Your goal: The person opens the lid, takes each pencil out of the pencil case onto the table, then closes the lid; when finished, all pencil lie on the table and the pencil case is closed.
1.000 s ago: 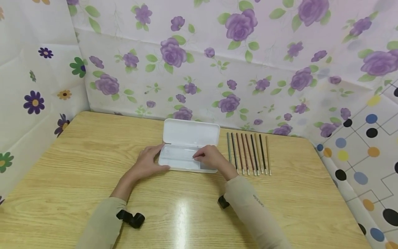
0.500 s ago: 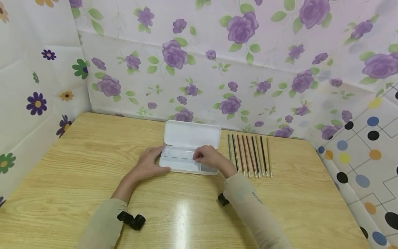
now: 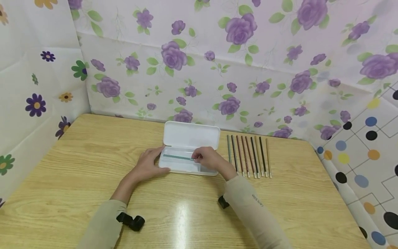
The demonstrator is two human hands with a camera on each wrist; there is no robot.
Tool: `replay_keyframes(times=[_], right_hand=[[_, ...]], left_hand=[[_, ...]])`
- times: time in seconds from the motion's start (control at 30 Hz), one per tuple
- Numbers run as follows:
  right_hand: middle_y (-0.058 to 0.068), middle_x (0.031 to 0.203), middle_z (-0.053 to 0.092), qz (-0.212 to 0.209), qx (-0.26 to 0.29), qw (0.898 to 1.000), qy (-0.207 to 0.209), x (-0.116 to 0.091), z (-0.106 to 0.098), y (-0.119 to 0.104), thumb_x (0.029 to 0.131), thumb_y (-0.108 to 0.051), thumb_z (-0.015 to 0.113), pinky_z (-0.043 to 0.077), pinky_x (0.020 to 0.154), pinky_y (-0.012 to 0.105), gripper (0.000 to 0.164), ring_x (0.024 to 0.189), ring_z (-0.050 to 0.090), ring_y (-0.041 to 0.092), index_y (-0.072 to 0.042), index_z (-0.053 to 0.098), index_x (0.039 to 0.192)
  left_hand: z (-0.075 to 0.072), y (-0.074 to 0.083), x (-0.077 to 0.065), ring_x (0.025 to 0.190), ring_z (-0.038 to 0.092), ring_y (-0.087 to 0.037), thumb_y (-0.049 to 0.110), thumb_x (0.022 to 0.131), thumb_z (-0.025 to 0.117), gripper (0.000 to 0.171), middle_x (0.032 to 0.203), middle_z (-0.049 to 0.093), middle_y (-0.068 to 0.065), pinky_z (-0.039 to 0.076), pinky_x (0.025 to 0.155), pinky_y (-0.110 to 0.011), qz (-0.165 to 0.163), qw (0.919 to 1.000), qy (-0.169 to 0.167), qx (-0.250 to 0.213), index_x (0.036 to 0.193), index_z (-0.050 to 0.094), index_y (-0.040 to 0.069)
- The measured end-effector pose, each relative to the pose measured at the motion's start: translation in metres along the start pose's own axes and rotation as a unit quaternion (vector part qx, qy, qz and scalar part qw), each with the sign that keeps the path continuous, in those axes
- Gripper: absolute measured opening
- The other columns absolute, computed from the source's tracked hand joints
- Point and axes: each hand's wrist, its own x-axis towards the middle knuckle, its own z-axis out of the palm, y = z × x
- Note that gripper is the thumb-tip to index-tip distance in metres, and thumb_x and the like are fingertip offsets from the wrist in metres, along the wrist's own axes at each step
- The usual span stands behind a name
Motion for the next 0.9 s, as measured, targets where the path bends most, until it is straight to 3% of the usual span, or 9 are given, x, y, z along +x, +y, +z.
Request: replay_keyframes(times=[0.27, 0.47, 0.67, 0.9], right_hand=[[0.011, 0.103, 0.068, -0.021, 0.015, 0.998, 0.053, -0.007, -0.006, -0.003, 0.093, 0.003, 0.059, 0.05, 0.085, 0.035, 0.016, 0.096, 0.062, 0.024, 0.001, 0.07, 0.104], [0.01, 0.103, 0.067, -0.003, 0.01, 0.993, 0.121, -0.014, -0.016, 0.002, 0.094, 0.002, 0.059, 0.05, 0.085, 0.037, 0.016, 0.098, 0.062, 0.025, 0.0, 0.069, 0.105], [0.013, 0.099, 0.065, 0.021, 0.008, 0.978, 0.209, -0.027, -0.027, 0.015, 0.095, 0.001, 0.057, 0.051, 0.079, 0.039, 0.015, 0.09, 0.061, 0.026, 0.004, 0.067, 0.106], [0.02, 0.1, 0.065, 0.065, 0.084, 0.953, 0.283, -0.048, -0.048, 0.044, 0.096, 0.002, 0.055, 0.051, 0.078, 0.043, 0.017, 0.091, 0.061, 0.032, 0.009, 0.063, 0.109]], left_hand=[[0.001, -0.001, 0.001, 0.134, 0.026, -0.04, 0.039, 0.078, 0.078, 0.092, 0.146, 0.04, -0.02, 0.017, 0.105, -0.061, 0.004, 1.0, 0.002, 0.002, 0.15, 0.034, 0.005], [0.0, 0.0, 0.0, 0.134, 0.026, -0.041, 0.038, 0.078, 0.079, 0.091, 0.145, 0.04, -0.021, 0.019, 0.104, -0.061, 0.0, 1.0, 0.001, 0.003, 0.15, 0.034, 0.005], [0.001, 0.001, 0.0, 0.134, 0.025, -0.042, 0.039, 0.078, 0.078, 0.091, 0.145, 0.039, -0.022, 0.021, 0.103, -0.063, -0.008, 1.0, -0.004, -0.004, 0.151, 0.033, 0.006], [-0.001, -0.001, 0.0, 0.134, 0.024, -0.042, 0.041, 0.079, 0.077, 0.093, 0.146, 0.037, -0.021, 0.022, 0.102, -0.064, -0.006, 1.0, -0.006, 0.0, 0.151, 0.031, 0.006]])
